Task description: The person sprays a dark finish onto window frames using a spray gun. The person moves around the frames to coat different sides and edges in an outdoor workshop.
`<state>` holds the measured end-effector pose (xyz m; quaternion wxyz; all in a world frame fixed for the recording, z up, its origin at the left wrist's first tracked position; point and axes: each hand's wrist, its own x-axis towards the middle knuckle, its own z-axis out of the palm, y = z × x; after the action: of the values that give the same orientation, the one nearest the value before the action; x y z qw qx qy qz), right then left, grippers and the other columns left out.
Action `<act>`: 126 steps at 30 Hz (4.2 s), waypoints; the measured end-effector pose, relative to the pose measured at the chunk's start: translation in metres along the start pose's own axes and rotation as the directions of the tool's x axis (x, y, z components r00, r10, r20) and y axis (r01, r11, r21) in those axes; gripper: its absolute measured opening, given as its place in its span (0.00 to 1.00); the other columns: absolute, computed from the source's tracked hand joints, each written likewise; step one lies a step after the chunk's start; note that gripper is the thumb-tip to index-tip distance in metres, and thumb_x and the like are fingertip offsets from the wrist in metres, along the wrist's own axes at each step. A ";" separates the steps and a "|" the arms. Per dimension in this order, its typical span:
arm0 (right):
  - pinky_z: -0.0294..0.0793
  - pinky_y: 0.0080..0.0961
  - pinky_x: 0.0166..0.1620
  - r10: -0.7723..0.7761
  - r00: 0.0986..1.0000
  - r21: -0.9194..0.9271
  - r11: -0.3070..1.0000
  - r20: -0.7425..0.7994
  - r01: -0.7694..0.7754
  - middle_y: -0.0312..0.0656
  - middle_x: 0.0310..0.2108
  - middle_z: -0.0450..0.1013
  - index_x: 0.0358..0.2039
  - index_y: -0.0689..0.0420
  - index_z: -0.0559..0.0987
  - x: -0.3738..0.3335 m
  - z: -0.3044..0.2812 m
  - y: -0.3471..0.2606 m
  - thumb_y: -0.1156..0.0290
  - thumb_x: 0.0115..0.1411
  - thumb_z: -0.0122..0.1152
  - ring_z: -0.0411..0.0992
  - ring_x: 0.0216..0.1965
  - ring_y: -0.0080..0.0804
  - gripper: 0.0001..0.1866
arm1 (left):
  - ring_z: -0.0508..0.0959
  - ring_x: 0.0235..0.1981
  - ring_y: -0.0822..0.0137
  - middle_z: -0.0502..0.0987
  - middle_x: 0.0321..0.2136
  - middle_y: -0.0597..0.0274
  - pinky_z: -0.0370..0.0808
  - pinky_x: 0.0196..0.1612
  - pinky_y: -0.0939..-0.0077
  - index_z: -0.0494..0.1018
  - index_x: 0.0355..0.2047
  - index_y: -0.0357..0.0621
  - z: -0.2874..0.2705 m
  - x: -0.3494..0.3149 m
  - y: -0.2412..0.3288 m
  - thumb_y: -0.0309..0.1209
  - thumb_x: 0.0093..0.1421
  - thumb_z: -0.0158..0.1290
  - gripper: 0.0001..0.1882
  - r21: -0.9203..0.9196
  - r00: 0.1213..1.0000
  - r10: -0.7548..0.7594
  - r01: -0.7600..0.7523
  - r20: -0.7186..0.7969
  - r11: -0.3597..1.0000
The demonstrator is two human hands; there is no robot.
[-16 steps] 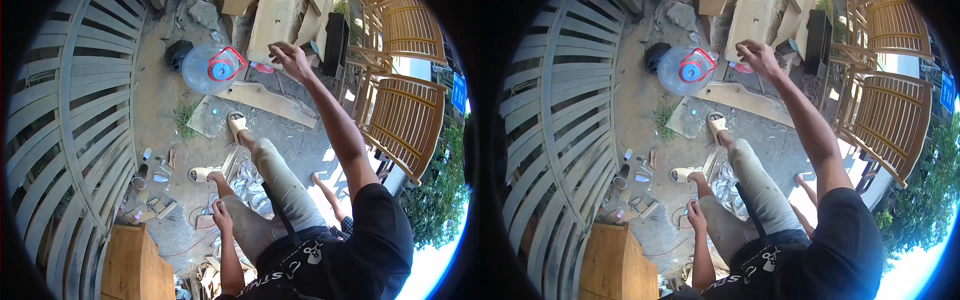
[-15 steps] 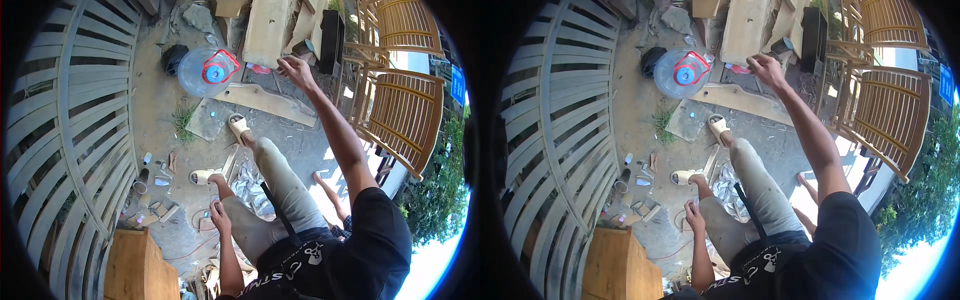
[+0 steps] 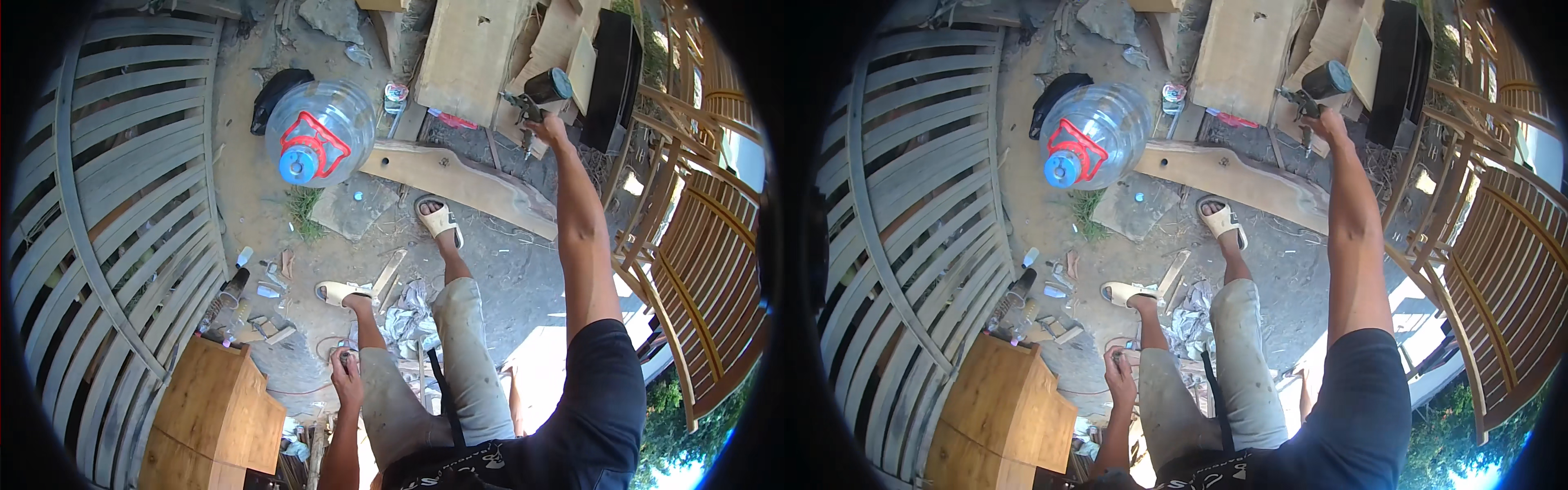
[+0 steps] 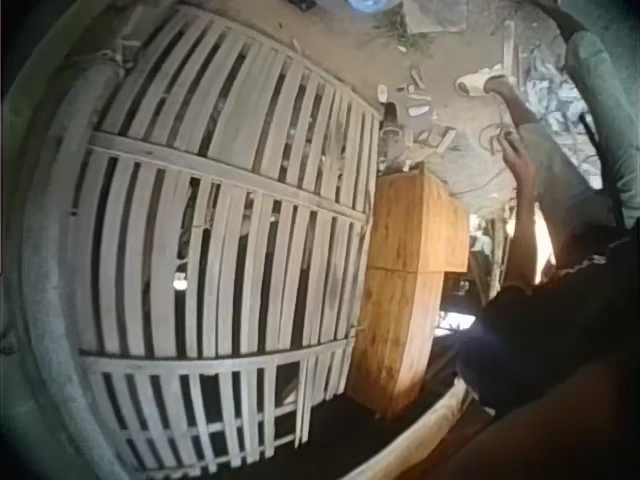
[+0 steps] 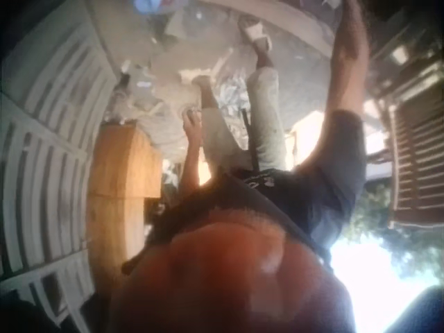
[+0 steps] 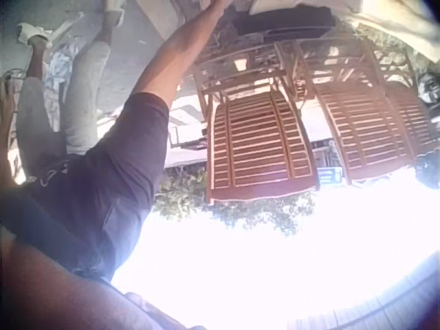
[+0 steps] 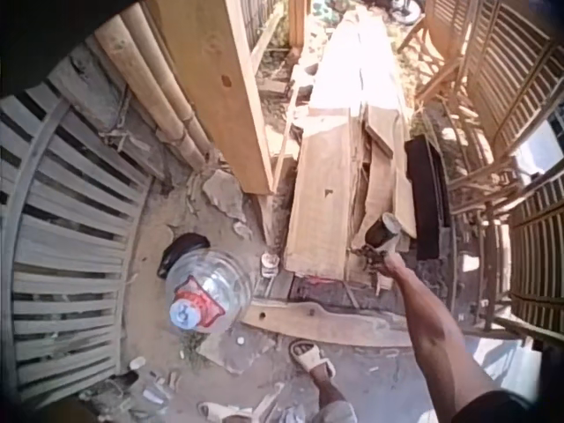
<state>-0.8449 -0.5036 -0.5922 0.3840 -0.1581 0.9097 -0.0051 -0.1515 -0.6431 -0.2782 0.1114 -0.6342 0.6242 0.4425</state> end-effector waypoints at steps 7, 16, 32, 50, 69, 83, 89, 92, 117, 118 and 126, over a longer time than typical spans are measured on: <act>0.74 0.35 0.33 -0.222 0.951 0.116 0.961 -0.215 0.251 0.44 0.22 0.78 0.35 0.57 0.84 -0.038 -0.020 -0.002 0.53 0.56 0.65 0.78 0.26 0.39 0.18 | 0.69 0.24 0.72 0.70 0.25 0.64 0.68 0.29 0.74 0.69 0.50 0.41 0.013 -0.006 0.069 0.28 0.69 0.47 0.11 -0.004 0.986 0.116 -0.118 -0.117 0.993; 0.74 0.46 0.30 -0.599 0.709 -0.054 0.776 -0.371 0.628 0.56 0.25 0.75 0.41 0.59 0.78 -0.301 -0.136 -0.089 0.63 0.61 0.63 0.77 0.28 0.56 0.14 | 0.74 0.25 0.66 0.75 0.27 0.59 0.73 0.31 0.69 0.69 0.49 0.44 -0.029 -0.083 0.112 0.32 0.67 0.53 0.13 -0.168 0.924 0.205 -0.269 -0.324 0.948; 0.76 0.40 0.30 -0.999 0.021 0.049 0.022 0.029 0.999 0.51 0.25 0.78 0.38 0.65 0.74 -0.793 -0.144 -0.356 0.66 0.58 0.67 0.78 0.24 0.51 0.16 | 0.82 0.27 0.58 0.78 0.25 0.54 0.76 0.28 0.65 0.65 0.47 0.45 -0.077 -0.273 0.052 0.32 0.66 0.55 0.13 -0.426 0.778 0.244 -0.543 -0.579 0.723; 0.75 0.31 0.31 -0.482 -0.780 0.641 -0.461 0.400 0.613 0.44 0.24 0.77 0.37 0.62 0.76 -1.084 -0.024 -0.445 0.68 0.61 0.64 0.78 0.25 0.35 0.11 | 0.81 0.24 0.45 0.76 0.20 0.45 0.75 0.26 0.59 0.62 0.49 0.35 -0.100 -0.388 -0.032 0.33 0.65 0.54 0.19 -0.433 0.155 -0.407 -0.418 -0.900 0.799; 0.73 0.24 0.35 0.161 -0.890 0.894 -0.224 0.427 0.389 0.38 0.27 0.77 0.40 0.63 0.77 -1.132 0.001 -0.398 0.71 0.63 0.61 0.73 0.28 0.20 0.09 | 0.75 0.18 0.54 0.71 0.19 0.54 0.70 0.25 0.61 0.64 0.44 0.42 -0.082 -0.405 0.041 0.34 0.66 0.50 0.12 -0.590 -0.226 -0.764 -0.517 -0.605 0.620; 0.73 0.23 0.35 0.682 -0.664 0.931 -0.072 0.307 0.357 0.36 0.28 0.78 0.44 0.64 0.77 -1.195 0.025 -0.270 0.72 0.64 0.61 0.72 0.31 0.17 0.11 | 0.66 0.20 0.70 0.67 0.19 0.63 0.66 0.26 0.70 0.67 0.40 0.40 -0.029 -0.458 0.073 0.34 0.68 0.49 0.10 -0.608 -0.567 -0.795 -0.559 -0.216 0.564; 0.73 0.22 0.34 0.773 -0.564 0.916 -0.058 0.292 0.396 0.34 0.28 0.77 0.41 0.64 0.79 -1.220 0.032 -0.194 0.71 0.64 0.61 0.71 0.31 0.17 0.09 | 0.62 0.20 0.75 0.63 0.20 0.69 0.62 0.24 0.74 0.67 0.42 0.42 0.020 -0.497 0.061 0.36 0.71 0.48 0.10 -0.423 -0.513 -0.850 -0.749 -0.116 0.510; 0.73 0.22 0.34 0.847 -0.436 0.916 -0.135 0.304 0.378 0.34 0.28 0.77 0.38 0.63 0.79 -1.232 0.040 -0.153 0.71 0.63 0.62 0.71 0.31 0.17 0.08 | 0.60 0.22 0.78 0.60 0.21 0.72 0.61 0.25 0.78 0.63 0.51 0.41 0.033 -0.514 0.058 0.35 0.71 0.47 0.14 -0.306 -0.573 -0.819 -0.775 -0.027 0.552; 0.71 0.30 0.36 0.777 -0.479 0.809 -0.067 0.410 0.584 0.38 0.26 0.78 0.34 0.62 0.81 -1.167 0.114 0.084 0.52 0.66 0.59 0.73 0.27 0.28 0.22 | 0.78 0.44 0.72 0.77 0.46 0.64 0.74 0.52 0.70 0.71 0.54 0.39 0.170 -0.595 0.010 0.37 0.74 0.42 0.18 0.051 -0.559 -0.717 -0.773 0.416 0.632; 0.71 0.29 0.35 0.795 -0.490 0.845 -0.050 0.356 0.533 0.38 0.25 0.77 0.33 0.62 0.81 -1.165 0.116 0.089 0.52 0.66 0.59 0.73 0.27 0.27 0.22 | 0.78 0.44 0.72 0.77 0.46 0.64 0.74 0.52 0.70 0.71 0.54 0.39 0.177 -0.590 0.004 0.37 0.74 0.42 0.18 0.061 -0.550 -0.721 -0.776 0.421 0.627; 0.71 0.27 0.29 0.826 -0.512 0.891 0.028 0.234 0.452 0.38 0.19 0.74 0.29 0.62 0.78 -1.160 0.142 0.112 0.53 0.64 0.61 0.72 0.21 0.25 0.21 | 0.79 0.45 0.71 0.79 0.43 0.64 0.77 0.50 0.69 0.74 0.50 0.39 0.202 -0.578 -0.027 0.36 0.71 0.48 0.15 0.184 -0.465 -0.719 -0.760 0.516 0.624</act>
<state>-0.0168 -0.0432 0.1015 -0.4876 0.6284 0.5094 -0.3284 -0.1137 -0.0977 -0.0025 0.8237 0.2693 0.2956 0.4019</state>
